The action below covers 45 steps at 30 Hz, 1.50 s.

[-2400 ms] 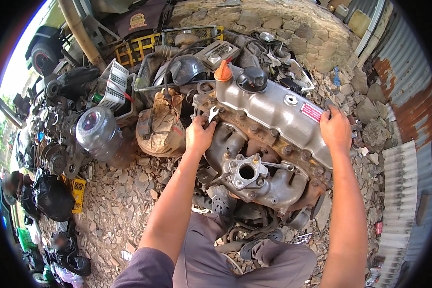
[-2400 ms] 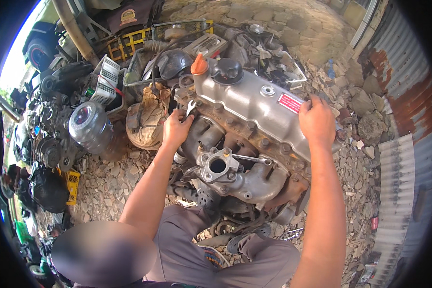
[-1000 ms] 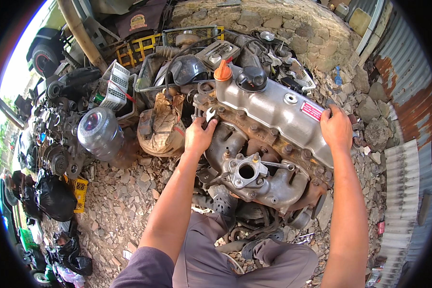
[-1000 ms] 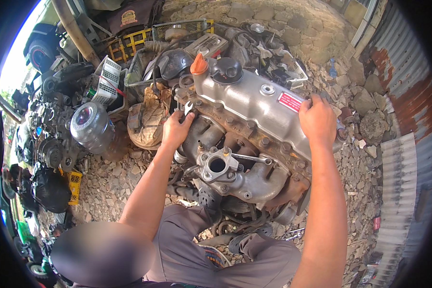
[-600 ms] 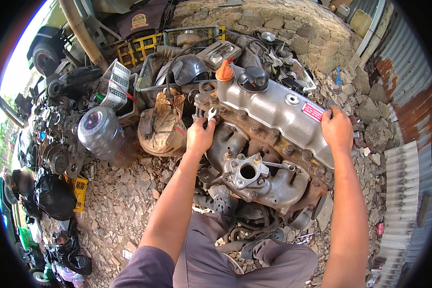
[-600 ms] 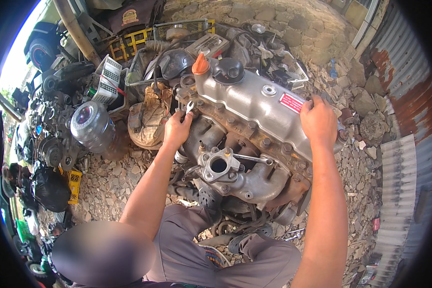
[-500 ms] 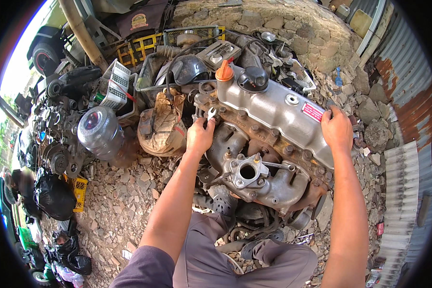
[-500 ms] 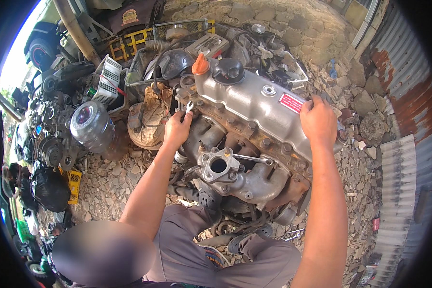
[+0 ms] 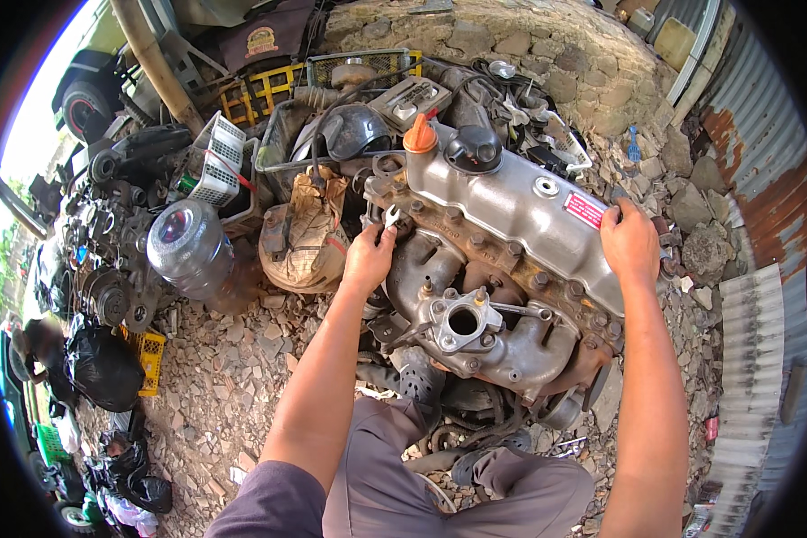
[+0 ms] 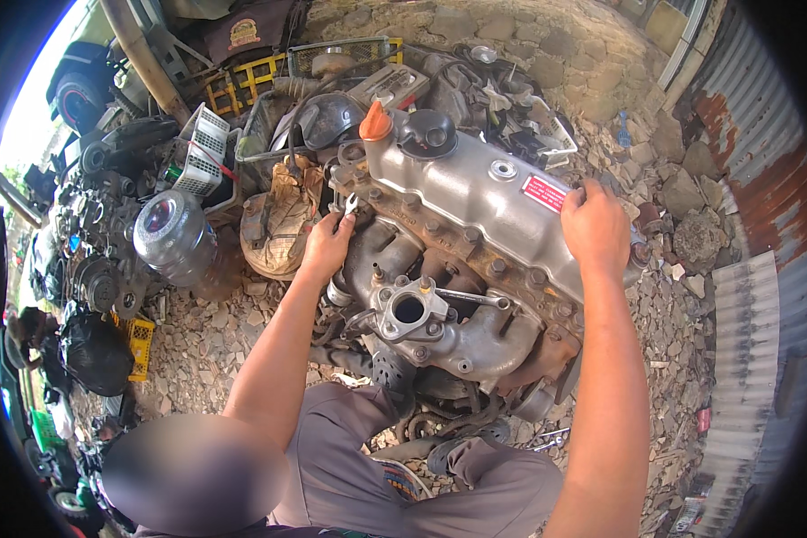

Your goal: The person is sitting on the ground in a cluttered workshop, working on a disassembled car engine. They use a wrench to loosen bolts on the engine block and a hammer to tap a component, likely to loosen it for removal. The person handles various engine parts and tools throughout the process.

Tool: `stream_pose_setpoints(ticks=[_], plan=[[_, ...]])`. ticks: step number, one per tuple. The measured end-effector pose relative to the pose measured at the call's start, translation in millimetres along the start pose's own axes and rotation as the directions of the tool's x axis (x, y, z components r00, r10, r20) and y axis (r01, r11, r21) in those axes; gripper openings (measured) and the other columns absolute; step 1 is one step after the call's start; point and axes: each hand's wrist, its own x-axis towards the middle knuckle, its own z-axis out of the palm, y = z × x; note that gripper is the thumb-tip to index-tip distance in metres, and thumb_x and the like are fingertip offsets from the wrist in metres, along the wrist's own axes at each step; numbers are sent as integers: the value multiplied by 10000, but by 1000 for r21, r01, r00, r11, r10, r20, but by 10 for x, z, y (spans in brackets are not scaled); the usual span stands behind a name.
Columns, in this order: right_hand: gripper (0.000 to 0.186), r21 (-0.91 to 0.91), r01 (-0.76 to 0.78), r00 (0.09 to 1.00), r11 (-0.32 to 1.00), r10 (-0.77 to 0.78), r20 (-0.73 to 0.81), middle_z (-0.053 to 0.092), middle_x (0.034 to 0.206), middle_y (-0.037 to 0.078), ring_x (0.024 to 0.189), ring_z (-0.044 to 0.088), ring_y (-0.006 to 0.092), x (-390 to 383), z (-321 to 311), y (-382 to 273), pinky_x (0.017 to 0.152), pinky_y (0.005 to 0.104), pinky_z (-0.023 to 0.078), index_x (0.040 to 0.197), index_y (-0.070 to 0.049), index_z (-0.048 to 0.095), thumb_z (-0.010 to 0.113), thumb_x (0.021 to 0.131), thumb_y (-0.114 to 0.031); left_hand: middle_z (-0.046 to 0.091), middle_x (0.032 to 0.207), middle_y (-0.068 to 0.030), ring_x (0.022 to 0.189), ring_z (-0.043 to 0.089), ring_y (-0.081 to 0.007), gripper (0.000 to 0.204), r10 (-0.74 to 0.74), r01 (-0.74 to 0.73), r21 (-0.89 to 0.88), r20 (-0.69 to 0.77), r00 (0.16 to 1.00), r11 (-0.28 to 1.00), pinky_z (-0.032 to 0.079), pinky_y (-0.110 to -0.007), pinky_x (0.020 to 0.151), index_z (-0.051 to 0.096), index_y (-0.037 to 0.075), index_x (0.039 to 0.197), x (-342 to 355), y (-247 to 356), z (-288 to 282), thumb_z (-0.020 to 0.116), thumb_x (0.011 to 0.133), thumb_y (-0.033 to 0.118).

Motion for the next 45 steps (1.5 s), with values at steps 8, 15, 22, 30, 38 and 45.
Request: stream_pose_setpoints(ticks=[8, 15, 22, 30, 38, 45], plan=[[366, -14, -4, 1000, 1000, 4, 22, 672, 1059, 229, 970, 639, 415, -14, -29, -40, 873, 484, 500, 1115, -31, 678, 485, 898, -254, 664, 840, -89, 714, 584, -165, 443, -64, 89, -369, 81, 995, 925, 470, -313, 658, 614, -46, 1168, 49, -207, -182, 639, 936, 330], [307, 195, 102, 992, 975, -84, -99, 670, 1065, 223, 988, 630, 405, -38, 62, 24, 860, 464, 502, 1082, -22, 679, 543, 864, -191, 570, 717, 55, 536, 418, -24, 330, 144, 38, -699, 199, 969, 714, 332, -188, 468, 642, 13, 1115, -229, 834, -418, 701, 908, 264], [267, 661, 189, 981, 726, -116, -154, 697, 1038, 126, 965, 640, 200, -386, -236, 280, 866, 328, 481, 1138, 6, 657, 582, 926, -137, 545, 750, 48, 560, 452, -27, 252, 238, 242, -835, 398, 886, 495, 307, -171, 432, 627, 40, 1073, -1147, 1453, -300, 722, 897, 193], [288, 917, -63, 969, 394, -195, 150, 676, 1101, 82, 983, 621, 142, -1975, -1211, -247, 892, 287, 483, 1193, 10, 632, 645, 948, -142, 644, 800, 24, 574, 439, -14, 255, 424, 247, -858, 448, 787, 450, 340, -184, 484, 668, 39, 1059, -1754, 1586, -487, 755, 872, 189], [275, 901, -4, 996, 435, -79, 43, 670, 1067, 76, 938, 615, 121, -2440, -1391, -348, 843, 259, 492, 1196, 20, 628, 648, 939, -74, 607, 748, 44, 566, 429, -19, 318, 503, 378, -826, 557, 661, 418, 329, -198, 477, 672, 21, 1120, -2037, 1522, -334, 744, 881, 217], [191, 805, 77, 995, 588, 7, -100, 666, 1013, 64, 896, 596, 116, -2633, -1569, -404, 787, 253, 478, 1096, -8, 679, 675, 919, -81, 601, 746, 46, 579, 454, -24, 267, 597, 411, -805, 594, 539, 429, 377, -201, 480, 659, 12, 1126, -2187, 1536, -250, 703, 915, 169]])
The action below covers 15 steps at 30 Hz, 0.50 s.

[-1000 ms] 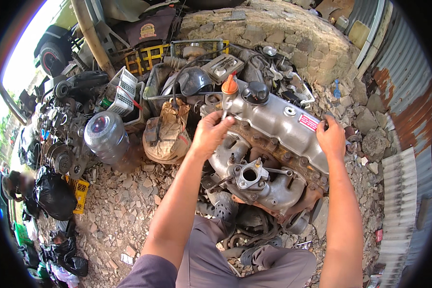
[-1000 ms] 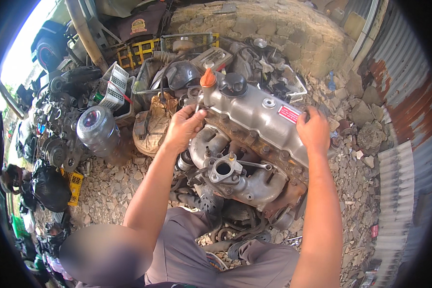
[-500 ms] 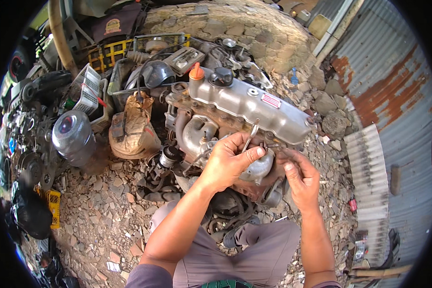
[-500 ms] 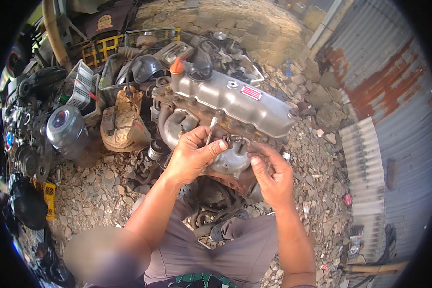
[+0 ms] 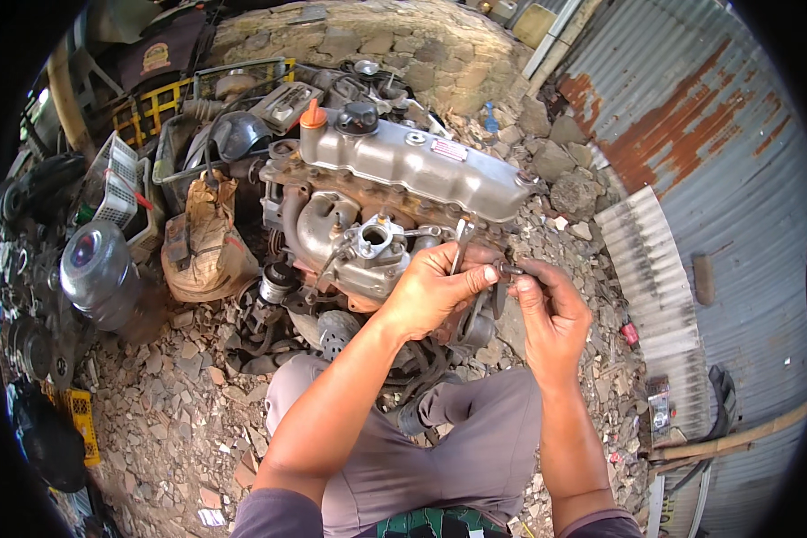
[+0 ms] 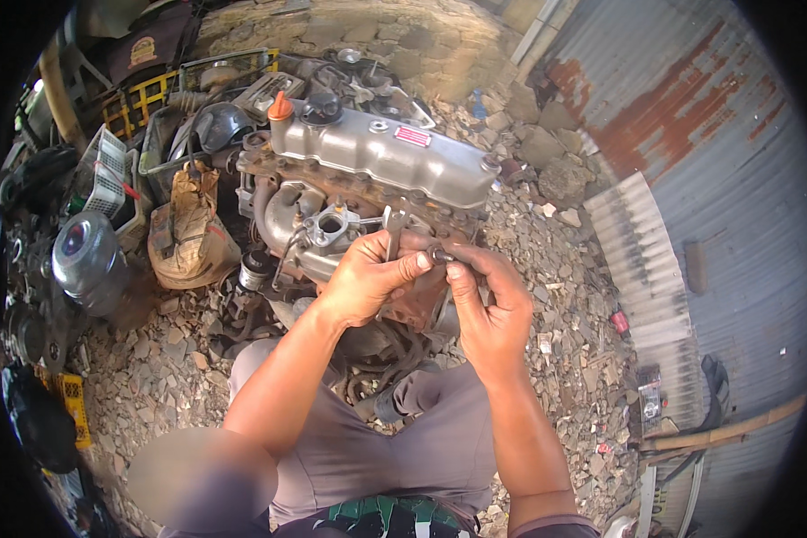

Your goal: The person is sitting on the ground in a cluttered workshop, working on a disassembled car engine. They use a wrench to loosen bolts on the engine block and a hammer to tap a component, likely to loosen it for removal. The person handles various engine parts and tools throughout the process.

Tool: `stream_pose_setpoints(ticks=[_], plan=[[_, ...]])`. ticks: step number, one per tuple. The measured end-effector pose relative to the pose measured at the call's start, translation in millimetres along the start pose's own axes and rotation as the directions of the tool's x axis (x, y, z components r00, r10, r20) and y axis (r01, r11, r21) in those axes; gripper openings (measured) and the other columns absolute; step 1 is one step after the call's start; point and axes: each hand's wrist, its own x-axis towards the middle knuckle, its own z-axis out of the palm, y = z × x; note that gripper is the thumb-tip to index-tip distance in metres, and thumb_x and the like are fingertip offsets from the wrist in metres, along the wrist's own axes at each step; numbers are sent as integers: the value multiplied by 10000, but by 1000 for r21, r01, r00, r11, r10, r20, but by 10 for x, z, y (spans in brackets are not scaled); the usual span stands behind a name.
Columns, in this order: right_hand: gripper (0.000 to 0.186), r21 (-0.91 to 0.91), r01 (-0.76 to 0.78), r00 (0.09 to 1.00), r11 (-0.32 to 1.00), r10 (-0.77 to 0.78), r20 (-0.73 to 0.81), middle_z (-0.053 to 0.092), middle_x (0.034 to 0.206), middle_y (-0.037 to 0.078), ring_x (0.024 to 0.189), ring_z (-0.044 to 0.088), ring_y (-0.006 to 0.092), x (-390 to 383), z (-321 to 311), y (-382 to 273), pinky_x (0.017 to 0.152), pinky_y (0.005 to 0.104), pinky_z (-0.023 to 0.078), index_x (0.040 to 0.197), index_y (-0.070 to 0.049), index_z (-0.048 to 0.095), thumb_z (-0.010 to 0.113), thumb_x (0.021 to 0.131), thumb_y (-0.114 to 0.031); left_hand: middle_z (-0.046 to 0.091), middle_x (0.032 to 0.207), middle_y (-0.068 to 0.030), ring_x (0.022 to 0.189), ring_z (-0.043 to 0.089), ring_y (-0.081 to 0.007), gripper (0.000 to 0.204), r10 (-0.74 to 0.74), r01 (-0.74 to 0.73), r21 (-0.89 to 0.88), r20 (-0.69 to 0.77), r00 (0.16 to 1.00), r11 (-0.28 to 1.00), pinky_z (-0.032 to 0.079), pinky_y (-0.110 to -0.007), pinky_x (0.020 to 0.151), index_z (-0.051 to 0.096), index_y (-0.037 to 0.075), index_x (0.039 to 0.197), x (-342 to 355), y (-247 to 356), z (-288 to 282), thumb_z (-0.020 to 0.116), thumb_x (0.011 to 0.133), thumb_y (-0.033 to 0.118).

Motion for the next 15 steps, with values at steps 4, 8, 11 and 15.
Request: stream_pose_setpoints(ticks=[4, 8, 11, 15], plan=[[175, -61, 34, 999, 998, -34, -5, 664, 999, 65, 856, 598, 115, -74, -109, -30, 755, 250, 478, 1073, -13, 684, 679, 917, -92, 661, 843, 16, 693, 549, -41, 307, -75, 75, 9, 43, 996, 997, 463, -222, 598, 668, 3, 1141, -64, -126, 45, 722, 895, 179], [184, -96, 7, 1000, 995, -8, -12, 658, 997, 64, 833, 596, 108, -125, -179, -81, 735, 241, 480, 1078, -4, 678, 677, 921, -99, 581, 737, 74, 569, 419, -6, 279, -15, 10, 35, 117, 993, 999, 349, -198, 481, 675, 52, 1141, -55, -105, 99, 714, 908, 201], [187, -71, 2, 1000, 997, -3, -12, 659, 963, 54, 805, 595, 99, -113, -183, -136, 722, 237, 483, 1092, -1, 670, 663, 932, -97, 570, 731, 76, 576, 416, -9, 268, -3, 3, 7, 116, 993, 1000, 345, -200, 500, 678, 51, 1147, -82, -11, 169, 704, 914, 183], [181, -150, -58, 998, 987, 55, -23, 663, 876, 28, 765, 596, 87, 10, -123, -274, 707, 234, 483, 1106, -6, 664, 635, 946, -86, 563, 714, 61, 597, 424, -29, 300, 104, -111, 151, 49, 993, 982, 359, -215, 516, 679, 30, 1157, -37, 70, 152, 696, 914, 205]])
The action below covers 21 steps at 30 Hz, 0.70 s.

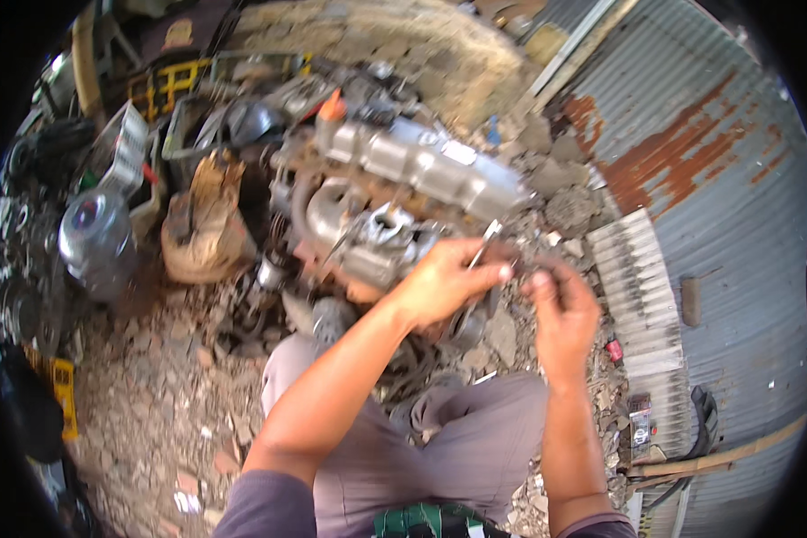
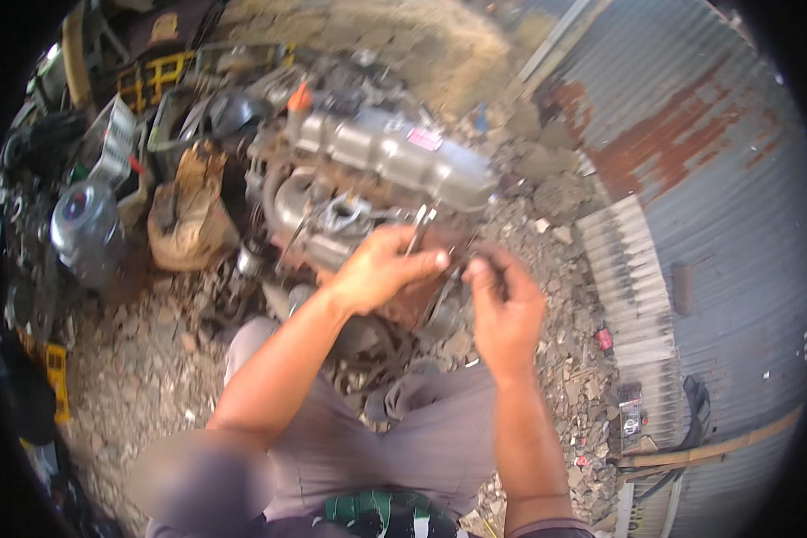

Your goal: The person is sitting on the ground in a cluttered workshop, working on a disassembled car engine. They use a wrench to loosen bolts on the engine block and a hammer to tap a component, likely to loosen it for removal. The person handles various engine parts and tools throughout the process.

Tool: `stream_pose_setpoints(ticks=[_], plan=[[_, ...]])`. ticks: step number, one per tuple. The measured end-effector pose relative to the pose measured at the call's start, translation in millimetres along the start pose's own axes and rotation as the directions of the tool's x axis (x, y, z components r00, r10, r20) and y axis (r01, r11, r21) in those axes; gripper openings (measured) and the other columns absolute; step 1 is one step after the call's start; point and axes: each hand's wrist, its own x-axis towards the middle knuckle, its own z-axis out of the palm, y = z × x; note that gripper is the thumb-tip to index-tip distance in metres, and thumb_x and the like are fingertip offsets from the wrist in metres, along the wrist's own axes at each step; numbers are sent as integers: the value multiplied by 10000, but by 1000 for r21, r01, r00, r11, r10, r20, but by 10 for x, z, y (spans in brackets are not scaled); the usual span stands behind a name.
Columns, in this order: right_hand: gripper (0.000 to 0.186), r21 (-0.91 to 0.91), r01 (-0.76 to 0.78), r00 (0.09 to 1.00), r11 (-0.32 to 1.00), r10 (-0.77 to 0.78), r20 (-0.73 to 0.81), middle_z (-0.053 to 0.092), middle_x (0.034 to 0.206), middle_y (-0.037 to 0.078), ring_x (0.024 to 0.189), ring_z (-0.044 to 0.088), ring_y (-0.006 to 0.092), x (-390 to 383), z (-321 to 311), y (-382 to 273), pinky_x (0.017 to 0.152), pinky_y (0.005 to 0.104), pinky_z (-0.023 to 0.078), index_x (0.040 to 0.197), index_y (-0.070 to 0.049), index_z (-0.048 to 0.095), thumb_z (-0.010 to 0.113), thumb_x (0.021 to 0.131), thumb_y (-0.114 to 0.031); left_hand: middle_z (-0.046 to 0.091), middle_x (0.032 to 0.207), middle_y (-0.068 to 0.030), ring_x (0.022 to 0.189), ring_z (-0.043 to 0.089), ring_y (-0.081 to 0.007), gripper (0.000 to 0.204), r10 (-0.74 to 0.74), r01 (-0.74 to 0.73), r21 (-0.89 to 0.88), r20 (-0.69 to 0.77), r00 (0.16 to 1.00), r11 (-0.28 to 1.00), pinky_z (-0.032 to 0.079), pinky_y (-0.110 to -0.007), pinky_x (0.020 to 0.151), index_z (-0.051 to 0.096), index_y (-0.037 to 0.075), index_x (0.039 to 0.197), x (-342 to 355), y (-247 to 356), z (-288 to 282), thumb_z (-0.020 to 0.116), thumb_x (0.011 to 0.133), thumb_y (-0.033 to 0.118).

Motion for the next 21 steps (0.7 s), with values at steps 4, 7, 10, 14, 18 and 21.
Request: stream_pose_setpoints(ticks=[4, 7, 10, 14, 18, 21], plan=[[189, -15, 51, 998, 999, -50, 39, 669, 902, 35, 779, 604, 87, 44, 124, -16, 695, 236, 486, 1095, 2, 659, 619, 967, -132, 606, 735, 36, 645, 481, -45, 281, 37, -37, 16, -42, 998, 999, 419, -250, 558, 699, 12, 1069, -44, 33, -160, 736, 882, 219], [208, 62, 56, 993, 996, -62, 100, 672, 955, 45, 822, 606, 93, 82, 247, -87, 744, 232, 490, 1111, 30, 640, 614, 969, -120, 600, 699, 28, 565, 486, -34, 260, 22, -24, -40, -52, 998, 999, 369, -206, 469, 703, 26, 987, -97, 136, -276, 772, 856, 240], [210, 81, 21, 989, 996, -33, 142, 676, 990, 51, 834, 605, 93, 131, 275, -24, 764, 229, 486, 1125, 30, 634, 609, 969, -109, 596, 693, 31, 565, 478, -30, 249, 12, -19, -95, -77, 997, 995, 364, -195, 475, 708, 27, 981, -112, 149, -283, 779, 848, 225], [217, 88, -16, 984, 996, 0, 180, 678, 1008, 53, 865, 606, 89, 208, 308, 24, 777, 233, 488, 1144, 25, 633, 612, 964, -95, 614, 732, 38, 601, 485, -21, 258, 39, -43, -33, -118, 992, 999, 377, -194, 494, 710, 21, 1021, -66, 156, -314, 776, 850, 202], [224, 110, -34, 970, 993, 7, 242, 679, 1013, 49, 893, 606, 90, 249, 346, 72, 785, 241, 492, 1155, 21, 635, 617, 956, -80, 629, 779, 44, 658, 510, -26, 259, 100, -75, 156, -157, 983, 985, 411, -208, 531, 709, 9, 1056, -60, 79, -362, 751, 868, 180], [227, 121, -57, 967, 991, 25, 252, 675, 997, 26, 897, 605, 82, 255, 386, 144, 786, 235, 493, 1152, 9, 640, 638, 943, -81, 652, 816, 23, 688, 539, -38, 261, 70, -53, 113, -151, 986, 992, 446, -212, 564, 701, 1, 1085, -98, 113, -394, 730, 882, 162]])
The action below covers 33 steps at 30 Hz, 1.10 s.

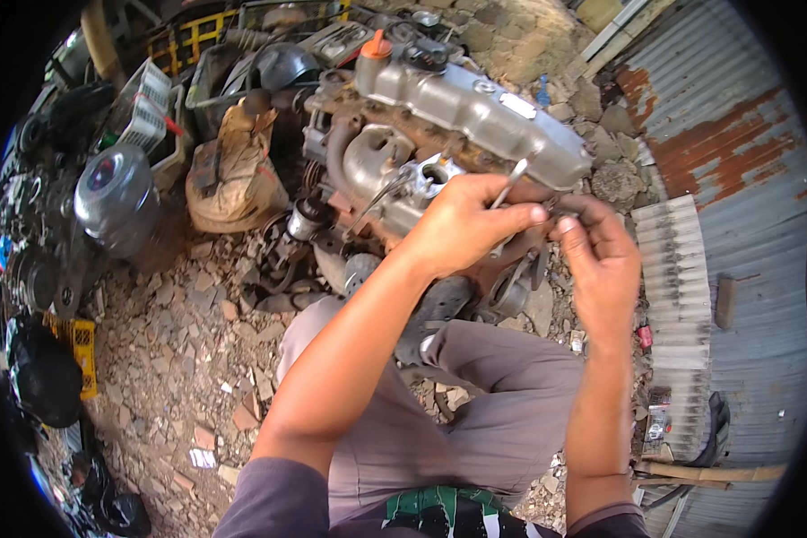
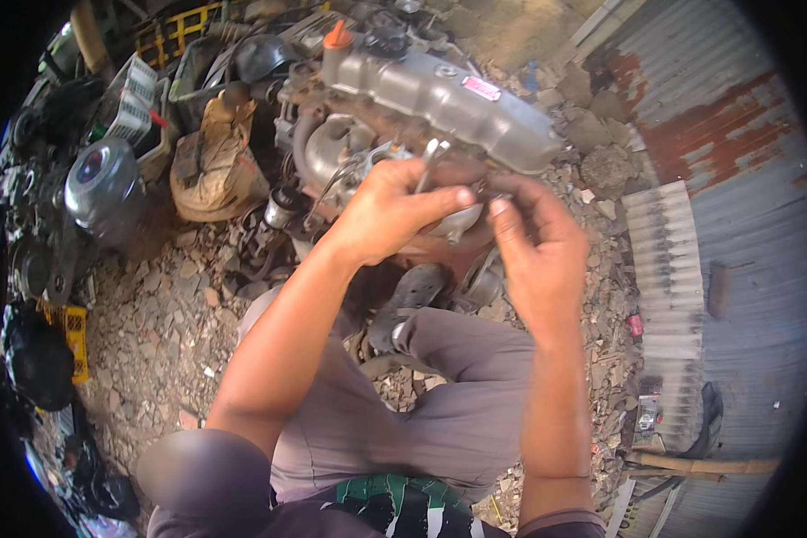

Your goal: The person is sitting on the ground in a cluttered workshop, working on a disassembled car engine. They use a wrench to loosen bolts on the engine block and a hammer to tap a component, likely to loosen it for removal. The person handles various engine parts and tools throughout the process.

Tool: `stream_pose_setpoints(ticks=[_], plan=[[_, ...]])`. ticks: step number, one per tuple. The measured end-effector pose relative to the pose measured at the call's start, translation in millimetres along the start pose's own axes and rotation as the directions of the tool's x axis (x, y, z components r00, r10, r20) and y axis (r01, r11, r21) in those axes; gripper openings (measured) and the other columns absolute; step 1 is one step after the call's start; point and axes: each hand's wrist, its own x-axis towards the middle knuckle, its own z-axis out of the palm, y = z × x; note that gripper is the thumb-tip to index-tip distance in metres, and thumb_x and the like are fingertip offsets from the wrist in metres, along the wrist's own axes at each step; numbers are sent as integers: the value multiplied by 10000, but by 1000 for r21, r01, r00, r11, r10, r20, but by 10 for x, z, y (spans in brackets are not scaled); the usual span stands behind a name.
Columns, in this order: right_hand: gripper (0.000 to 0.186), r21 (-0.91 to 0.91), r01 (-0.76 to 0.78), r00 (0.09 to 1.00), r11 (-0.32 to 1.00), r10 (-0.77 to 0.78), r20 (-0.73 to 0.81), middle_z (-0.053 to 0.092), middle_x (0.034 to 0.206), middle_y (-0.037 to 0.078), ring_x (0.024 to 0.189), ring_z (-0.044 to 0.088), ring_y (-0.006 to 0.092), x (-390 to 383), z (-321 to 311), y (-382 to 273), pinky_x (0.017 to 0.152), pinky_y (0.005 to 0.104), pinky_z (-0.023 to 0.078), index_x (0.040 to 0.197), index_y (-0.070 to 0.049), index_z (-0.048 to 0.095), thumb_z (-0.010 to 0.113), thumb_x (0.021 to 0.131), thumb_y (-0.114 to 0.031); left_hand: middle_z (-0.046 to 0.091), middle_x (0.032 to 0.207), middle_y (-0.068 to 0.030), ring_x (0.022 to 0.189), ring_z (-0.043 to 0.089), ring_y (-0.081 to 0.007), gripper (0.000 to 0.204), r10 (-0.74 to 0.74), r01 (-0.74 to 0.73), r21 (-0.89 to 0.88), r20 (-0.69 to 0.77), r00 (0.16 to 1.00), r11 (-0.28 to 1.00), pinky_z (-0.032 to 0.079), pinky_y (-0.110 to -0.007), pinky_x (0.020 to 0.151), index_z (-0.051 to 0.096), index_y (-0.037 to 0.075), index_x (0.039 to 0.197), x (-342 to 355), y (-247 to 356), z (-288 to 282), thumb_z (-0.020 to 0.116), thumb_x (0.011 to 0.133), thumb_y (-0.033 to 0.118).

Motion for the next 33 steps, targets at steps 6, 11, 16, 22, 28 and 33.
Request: stream_pose_setpoints(ticks=[6, 11, 16, 22, 28, 33], plan=[[222, 36, -28, 998, 999, 29, -49, 673, 1008, 27, 895, 605, 77, -149, -43, 135, 799, 233, 488, 1144, 3, 644, 648, 935, -73, 689, 956, -45, 793, 622, -81, 269, -125, 127, -223, 22, 992, 966, 525, -230, 647, 670, -15, 1121, -68, -134, 101, 723, 887, 108], [225, -10, -43, 993, 999, 42, -106, 677, 1020, 43, 907, 616, 95, -315, -142, 75, 818, 255, 494, 1137, 5, 645, 658, 922, -59, 697, 966, -28, 864, 604, -64, 261, -85, 87, -138, 19, 996, 987, 522, -247, 760, 672, -12, 1118, -145, -184, 271, 715, 892, 112], [211, 12, -41, 995, 999, 42, -88, 669, 1015, 42, 892, 618, 94, -417, -149, 113, 804, 247, 492, 1128, 4, 649, 652, 924, -50, 700, 963, -5, 866, 573, -41, 235, -78, 84, -109, 63, 995, 990, 499, -235, 775, 685, 0, 1109, -258, -208, 256, 705, 899, 103], [205, 76, -79, 992, 994, 86, -92, 659, 985, 19, 856, 592, 64, -445, -78, 125, 767, 221, 480, 1134, 3, 644, 641, 941, -66, 698, 952, 6, 855, 565, -33, 223, -25, 29, -100, 47, 999, 995, 496, -235, 760, 687, 1, 1098, -278, -228, 224, 701, 901, 103], [205, 115, -60, 993, 992, 72, -97, 659, 982, 23, 829, 593, 64, -435, -30, 160, 747, 216, 483, 1141, 7, 641, 627, 953, -73, 694, 946, -2, 864, 570, -45, 224, -78, 88, -150, 69, 995, 985, 498, -240, 776, 677, -5, 1090, -284, -215, 189, 698, 907, 123], [233, 76, -70, 992, 995, 77, -99, 674, 1020, 46, 830, 610, 73, -421, -5, 87, 746, 224, 503, 1178, 11, 637, 612, 958, -63, 688, 941, -9, 858, 570, -55, 247, -80, 81, -121, 14, 997, 989, 499, -248, 775, 671, -15, 1085, -280, -200, 190, 694, 921, 169]])
